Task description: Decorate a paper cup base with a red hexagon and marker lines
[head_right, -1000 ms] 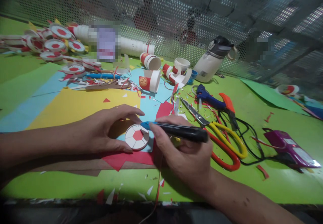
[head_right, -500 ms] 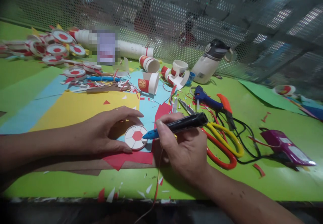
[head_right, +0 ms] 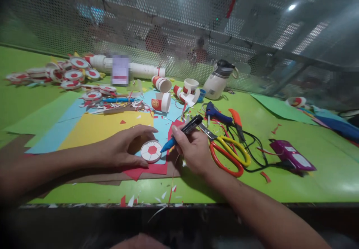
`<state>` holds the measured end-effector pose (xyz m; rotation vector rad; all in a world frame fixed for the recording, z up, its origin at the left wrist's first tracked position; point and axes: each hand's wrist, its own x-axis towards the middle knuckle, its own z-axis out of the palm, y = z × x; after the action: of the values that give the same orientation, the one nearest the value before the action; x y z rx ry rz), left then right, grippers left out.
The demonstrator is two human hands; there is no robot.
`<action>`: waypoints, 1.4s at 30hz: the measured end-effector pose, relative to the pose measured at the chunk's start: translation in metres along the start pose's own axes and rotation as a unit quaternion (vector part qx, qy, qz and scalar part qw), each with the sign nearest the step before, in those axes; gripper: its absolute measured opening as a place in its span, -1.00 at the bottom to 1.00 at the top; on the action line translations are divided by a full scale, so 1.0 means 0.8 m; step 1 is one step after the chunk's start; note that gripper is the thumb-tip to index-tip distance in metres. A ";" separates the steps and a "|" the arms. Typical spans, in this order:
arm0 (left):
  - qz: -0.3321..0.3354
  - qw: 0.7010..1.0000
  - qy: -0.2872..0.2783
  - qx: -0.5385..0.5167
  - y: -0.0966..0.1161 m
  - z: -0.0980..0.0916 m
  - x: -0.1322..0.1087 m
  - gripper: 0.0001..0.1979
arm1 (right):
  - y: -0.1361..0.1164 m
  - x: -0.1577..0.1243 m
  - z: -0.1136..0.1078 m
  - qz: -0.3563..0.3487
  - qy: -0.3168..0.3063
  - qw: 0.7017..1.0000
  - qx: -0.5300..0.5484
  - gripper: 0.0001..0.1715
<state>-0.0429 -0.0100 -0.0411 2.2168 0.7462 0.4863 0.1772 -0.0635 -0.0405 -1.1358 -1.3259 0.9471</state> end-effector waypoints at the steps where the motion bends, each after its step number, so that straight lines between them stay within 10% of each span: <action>1: 0.001 1.000 -0.007 -0.007 -0.001 0.000 0.000 -0.23 | 0.000 0.001 0.000 0.006 -0.001 1.000 -0.003 -0.62; 14: 0.000 0.994 -0.009 -0.105 -0.014 0.002 0.000 -0.23 | 0.001 0.005 -0.002 0.006 -0.048 0.996 0.080 -0.85; 42: -0.042 0.996 -0.018 -0.082 -0.003 -0.003 0.003 -0.21 | -0.008 -0.005 0.015 -0.027 0.014 0.995 -0.096 -0.92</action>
<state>-0.0430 -0.0060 -0.0409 2.0272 0.7499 0.4481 0.1647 -0.0680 -0.0363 -1.2477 -1.4406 0.7751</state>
